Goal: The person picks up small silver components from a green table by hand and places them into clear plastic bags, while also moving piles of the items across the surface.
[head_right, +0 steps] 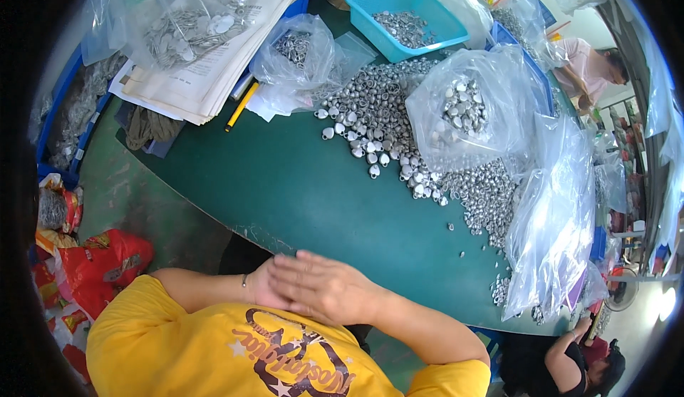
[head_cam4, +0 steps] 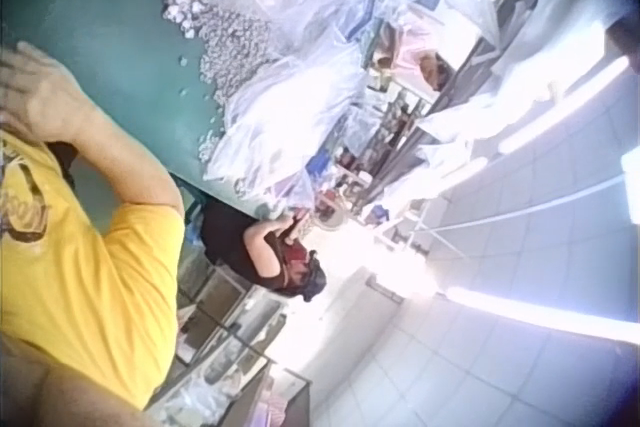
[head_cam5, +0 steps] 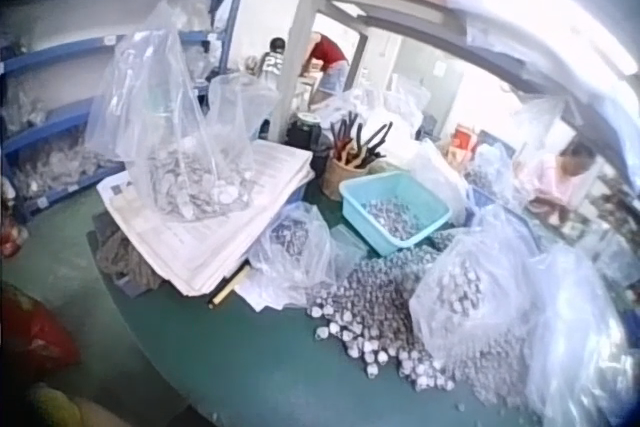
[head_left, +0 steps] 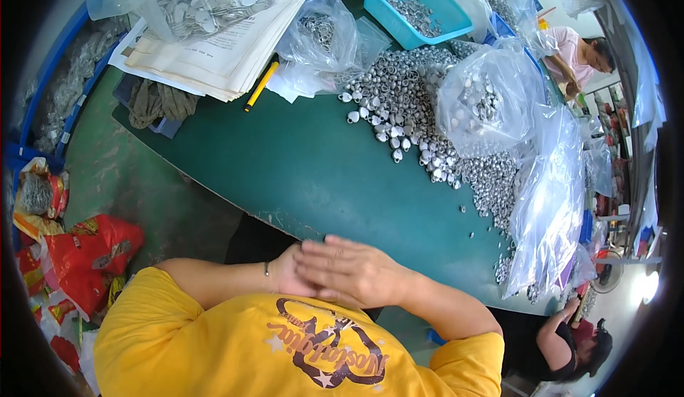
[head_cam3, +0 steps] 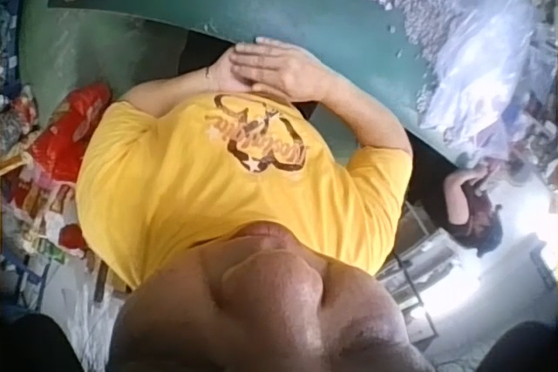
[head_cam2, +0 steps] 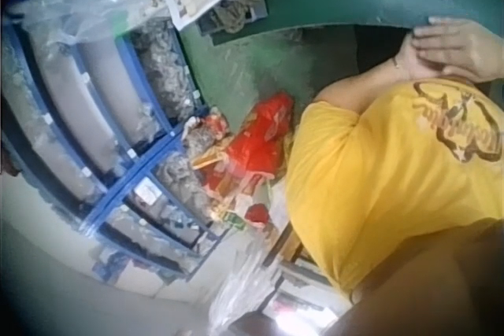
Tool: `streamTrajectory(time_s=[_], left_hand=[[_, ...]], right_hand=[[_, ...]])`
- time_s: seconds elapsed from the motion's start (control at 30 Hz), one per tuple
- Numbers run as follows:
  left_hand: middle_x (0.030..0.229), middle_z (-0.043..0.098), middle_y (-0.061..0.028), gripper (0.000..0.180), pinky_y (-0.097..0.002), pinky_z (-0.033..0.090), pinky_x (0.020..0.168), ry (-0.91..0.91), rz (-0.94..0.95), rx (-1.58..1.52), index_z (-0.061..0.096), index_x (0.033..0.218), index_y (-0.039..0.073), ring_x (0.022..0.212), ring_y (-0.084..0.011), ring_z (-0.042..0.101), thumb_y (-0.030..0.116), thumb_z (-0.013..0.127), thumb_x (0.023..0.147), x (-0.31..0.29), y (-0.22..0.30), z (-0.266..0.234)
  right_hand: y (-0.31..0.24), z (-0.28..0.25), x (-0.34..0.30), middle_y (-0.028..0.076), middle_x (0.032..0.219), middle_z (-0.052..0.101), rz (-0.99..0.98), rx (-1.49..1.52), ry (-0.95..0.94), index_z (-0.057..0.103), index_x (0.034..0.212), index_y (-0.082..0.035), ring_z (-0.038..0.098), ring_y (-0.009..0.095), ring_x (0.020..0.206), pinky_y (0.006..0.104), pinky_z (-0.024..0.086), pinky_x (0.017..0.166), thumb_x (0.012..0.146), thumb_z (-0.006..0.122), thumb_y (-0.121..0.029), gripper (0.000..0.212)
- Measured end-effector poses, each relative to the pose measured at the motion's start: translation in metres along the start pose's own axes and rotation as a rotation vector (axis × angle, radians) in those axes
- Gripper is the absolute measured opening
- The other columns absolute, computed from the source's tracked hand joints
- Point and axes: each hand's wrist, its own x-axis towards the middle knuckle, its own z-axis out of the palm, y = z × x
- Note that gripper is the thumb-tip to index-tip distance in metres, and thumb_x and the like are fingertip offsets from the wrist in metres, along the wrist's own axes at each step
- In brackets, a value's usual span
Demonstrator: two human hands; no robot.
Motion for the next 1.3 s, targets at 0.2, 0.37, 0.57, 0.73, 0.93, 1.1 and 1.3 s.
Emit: streamTrajectory(time_s=[0.2,0.37,0.57,0.73,0.93,1.1,1.3], left_hand=[[0.125,0.049,-0.0217,0.043,-0.0466,0.042,0.096,0.221,0.001,0.06,0.046,0.122,-0.004,0.119,-0.0401,0.044,0.026,0.047,0.09,0.004,0.001,0.01],[0.124,0.049,-0.0222,0.045,-0.0436,0.044,0.094,0.28,-0.036,0.157,0.046,0.122,-0.003,0.113,-0.0378,0.049,0.029,0.048,0.09,0.002,0.003,0.016],[0.123,0.05,-0.0221,0.047,-0.0417,0.045,0.094,0.22,-0.039,0.144,0.046,0.123,-0.003,0.111,-0.0364,0.051,0.032,0.046,0.091,0.004,0.007,0.007],[0.123,0.051,-0.0212,0.048,-0.0421,0.044,0.095,0.208,-0.126,0.107,0.045,0.123,-0.002,0.113,-0.0361,0.05,0.036,0.041,0.093,0.013,0.012,0.008],[0.126,0.049,-0.0203,0.051,-0.0418,0.044,0.095,0.278,-0.123,0.218,0.044,0.126,0.0,0.115,-0.0345,0.049,0.04,0.04,0.093,0.009,0.01,0.018],[0.128,0.047,-0.0206,0.051,-0.0454,0.038,0.1,0.245,-0.083,0.203,0.045,0.126,0.0,0.119,-0.0367,0.044,0.038,0.039,0.093,0.011,0.011,0.013],[0.132,0.042,-0.0206,0.049,-0.0481,0.026,0.107,0.186,-0.078,0.048,0.044,0.126,-0.001,0.127,-0.0369,0.034,0.035,0.038,0.092,0.011,0.006,0.018]], right_hand=[[0.059,-0.057,0.051,0.014,0.132,0.044,0.228,-0.51,0.281,0.052,0.12,-0.006,0.043,0.03,0.123,0.0463,0.034,0.101,0.079,0.063,-0.021,0.045],[0.116,-0.081,0.06,0.01,0.135,0.042,0.208,-0.668,0.202,0.05,0.123,-0.008,0.04,0.028,0.124,0.0447,0.031,0.102,0.084,0.057,-0.028,0.045],[0.084,-0.08,0.025,0.012,0.127,0.049,0.189,-0.462,0.103,0.055,0.116,-0.003,0.045,0.031,0.117,0.0416,0.036,0.096,0.082,0.058,-0.022,0.039],[0.082,-0.078,-0.011,0.018,0.131,0.045,0.392,-0.383,0.339,0.047,0.125,-0.001,0.041,0.036,0.122,0.0465,0.031,0.101,0.084,0.054,-0.023,0.047],[0.048,-0.046,-0.034,0.014,0.141,0.034,0.525,-0.438,0.177,0.038,0.134,-0.004,0.032,0.032,0.13,0.0476,0.021,0.106,0.09,0.041,-0.044,0.06],[0.027,-0.03,-0.065,0.012,0.14,0.036,0.623,-0.351,0.223,0.042,0.132,-0.006,0.033,0.031,0.13,0.0468,0.02,0.107,0.089,0.047,-0.03,0.05],[0.004,-0.012,-0.093,0.021,0.124,0.05,0.711,-0.244,0.869,0.05,0.121,0.004,0.047,0.032,0.117,0.0385,0.035,0.099,0.092,0.043,-0.014,0.035]])
